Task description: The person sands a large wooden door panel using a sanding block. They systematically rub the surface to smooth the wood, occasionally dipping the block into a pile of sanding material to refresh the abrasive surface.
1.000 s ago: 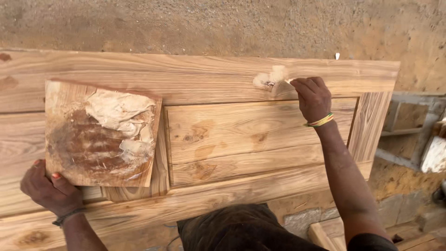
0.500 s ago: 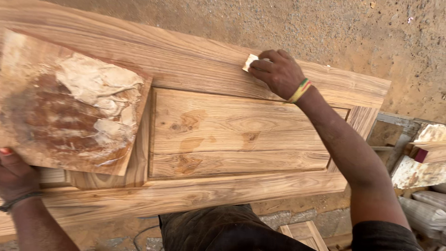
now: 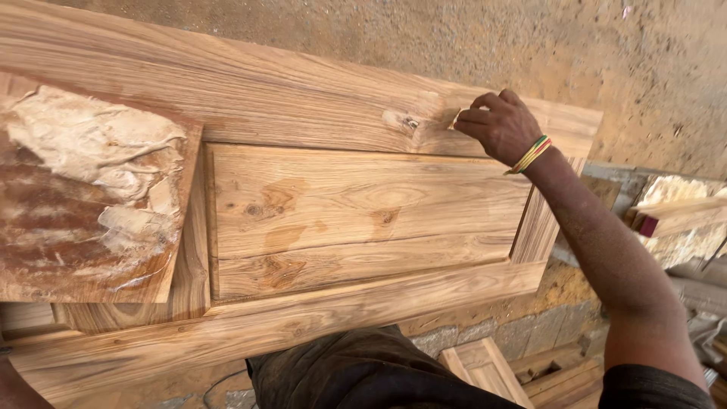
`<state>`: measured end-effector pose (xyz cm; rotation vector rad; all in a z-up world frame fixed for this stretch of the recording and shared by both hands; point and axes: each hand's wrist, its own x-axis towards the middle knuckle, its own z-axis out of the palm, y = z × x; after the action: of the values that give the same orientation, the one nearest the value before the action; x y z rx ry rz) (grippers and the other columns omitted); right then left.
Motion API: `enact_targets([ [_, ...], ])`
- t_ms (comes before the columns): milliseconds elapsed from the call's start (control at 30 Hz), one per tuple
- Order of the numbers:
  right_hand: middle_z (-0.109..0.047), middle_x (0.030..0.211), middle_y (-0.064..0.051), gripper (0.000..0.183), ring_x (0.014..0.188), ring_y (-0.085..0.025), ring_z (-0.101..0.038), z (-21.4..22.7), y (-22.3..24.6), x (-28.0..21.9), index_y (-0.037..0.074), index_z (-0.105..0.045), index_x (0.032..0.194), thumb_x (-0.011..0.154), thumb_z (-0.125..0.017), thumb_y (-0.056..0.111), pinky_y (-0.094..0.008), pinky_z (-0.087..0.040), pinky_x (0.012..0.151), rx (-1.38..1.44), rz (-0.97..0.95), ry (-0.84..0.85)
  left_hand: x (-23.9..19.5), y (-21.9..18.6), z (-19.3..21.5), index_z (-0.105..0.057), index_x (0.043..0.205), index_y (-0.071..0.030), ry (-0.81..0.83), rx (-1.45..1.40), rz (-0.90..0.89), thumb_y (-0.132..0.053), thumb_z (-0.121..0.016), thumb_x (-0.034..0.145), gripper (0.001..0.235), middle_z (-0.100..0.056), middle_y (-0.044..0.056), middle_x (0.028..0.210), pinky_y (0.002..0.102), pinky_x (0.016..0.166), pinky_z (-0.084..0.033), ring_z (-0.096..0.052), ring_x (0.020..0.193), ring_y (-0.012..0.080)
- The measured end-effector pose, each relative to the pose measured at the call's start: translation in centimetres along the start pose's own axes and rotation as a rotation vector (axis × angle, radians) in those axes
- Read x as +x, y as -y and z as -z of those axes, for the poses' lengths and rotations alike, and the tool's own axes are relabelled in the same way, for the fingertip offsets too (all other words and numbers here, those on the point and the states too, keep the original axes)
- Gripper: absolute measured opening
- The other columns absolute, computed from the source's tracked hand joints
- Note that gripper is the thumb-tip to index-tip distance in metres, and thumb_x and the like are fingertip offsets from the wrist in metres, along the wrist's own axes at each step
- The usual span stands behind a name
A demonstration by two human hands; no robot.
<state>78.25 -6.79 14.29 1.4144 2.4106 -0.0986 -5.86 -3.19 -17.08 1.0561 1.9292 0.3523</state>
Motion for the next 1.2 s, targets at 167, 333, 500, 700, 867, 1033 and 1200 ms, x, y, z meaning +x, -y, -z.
enact_targets([
  [167, -0.074, 0.12, 0.006, 0.026, 0.115, -0.017, -0.064, 0.8, 1.5, 5.8, 0.02, -0.079, 0.116, 0.096, -0.069, 0.008, -0.034, -0.05, 0.094, -0.056, 0.092, -0.213, -2.2, 3.0, 1.1, -0.05, 0.15, 0.005, -0.045, -0.018, 0.037, -0.052, -0.02, 0.125, 0.069, -0.062, 0.029, 0.131, 0.045, 0.088, -0.059, -0.066, 0.111, 0.0344],
  [333, -0.076, 0.123, 0.006, 0.021, 0.117, -0.016, -0.064, -0.8, 1.6, 9.0, 0.02, -0.079, 0.117, 0.102, -0.07, 0.009, -0.032, -0.05, 0.093, -0.034, 0.099, -0.233, 0.4, 3.8, 2.1, -0.048, 0.153, 0.004, -0.004, 0.036, 0.013, -0.051, -0.019, 0.125, 0.068, -0.061, 0.03, 0.134, 0.044, 0.088, -0.06, -0.066, 0.112, 0.0337],
  [500, -0.077, 0.122, 0.005, 0.025, 0.115, -0.017, -0.065, -2.3, 0.0, 1.4, 0.022, -0.079, 0.116, 0.097, -0.07, 0.008, -0.034, -0.052, 0.095, -0.019, -0.001, -0.093, -1.3, 5.2, 2.0, -0.046, 0.157, 0.003, 0.06, 0.039, 0.004, -0.05, -0.017, 0.126, 0.068, -0.06, 0.03, 0.136, 0.043, 0.087, -0.06, -0.066, 0.112, 0.0329],
  [700, -0.076, 0.111, -0.001, 0.026, 0.107, -0.023, -0.066, -1.8, 1.1, -4.0, 0.014, -0.078, 0.108, 0.088, -0.071, -0.001, -0.04, -0.054, 0.09, 0.06, -0.153, -0.109, -3.8, 0.4, 2.3, -0.053, 0.146, 0.002, -0.071, 0.058, -0.328, -0.053, -0.028, 0.123, 0.065, -0.062, 0.025, 0.137, 0.045, 0.098, -0.054, -0.063, 0.121, 0.0351],
  [867, -0.071, 0.116, -0.011, 0.027, 0.11, -0.03, -0.064, 3.0, 7.5, 1.0, 0.005, -0.075, 0.115, 0.095, -0.066, -0.01, -0.041, -0.054, 0.093, 0.411, -0.273, -0.421, -7.2, -11.0, 4.4, -0.061, 0.128, -0.002, -0.451, 0.334, -0.901, -0.058, -0.041, 0.12, 0.06, -0.063, 0.021, 0.133, 0.053, 0.113, -0.04, -0.054, 0.129, 0.0388],
  [1033, -0.07, 0.117, -0.013, 0.028, 0.108, -0.032, -0.064, 6.8, 18.5, 12.5, 0.003, -0.073, 0.117, 0.093, -0.065, -0.01, -0.041, -0.054, 0.091, 0.621, -0.121, -0.552, -8.2, -15.7, 4.8, -0.065, 0.123, -0.005, -0.512, 0.364, -0.906, -0.047, -0.037, 0.118, 0.051, -0.064, 0.014, 0.127, 0.052, 0.115, -0.042, -0.057, 0.126, 0.0316],
  [1200, -0.07, 0.11, -0.01, 0.024, 0.099, -0.028, -0.064, 11.0, 27.3, 19.3, 0.005, -0.073, 0.115, 0.093, -0.071, -0.005, -0.041, -0.053, 0.083, 0.539, 0.039, -0.56, -9.9, -16.9, 5.3, -0.067, 0.116, -0.003, -0.512, 0.245, -0.925, -0.049, -0.045, 0.115, 0.051, -0.066, 0.014, 0.121, 0.05, 0.11, -0.043, -0.059, 0.128, 0.0322],
])
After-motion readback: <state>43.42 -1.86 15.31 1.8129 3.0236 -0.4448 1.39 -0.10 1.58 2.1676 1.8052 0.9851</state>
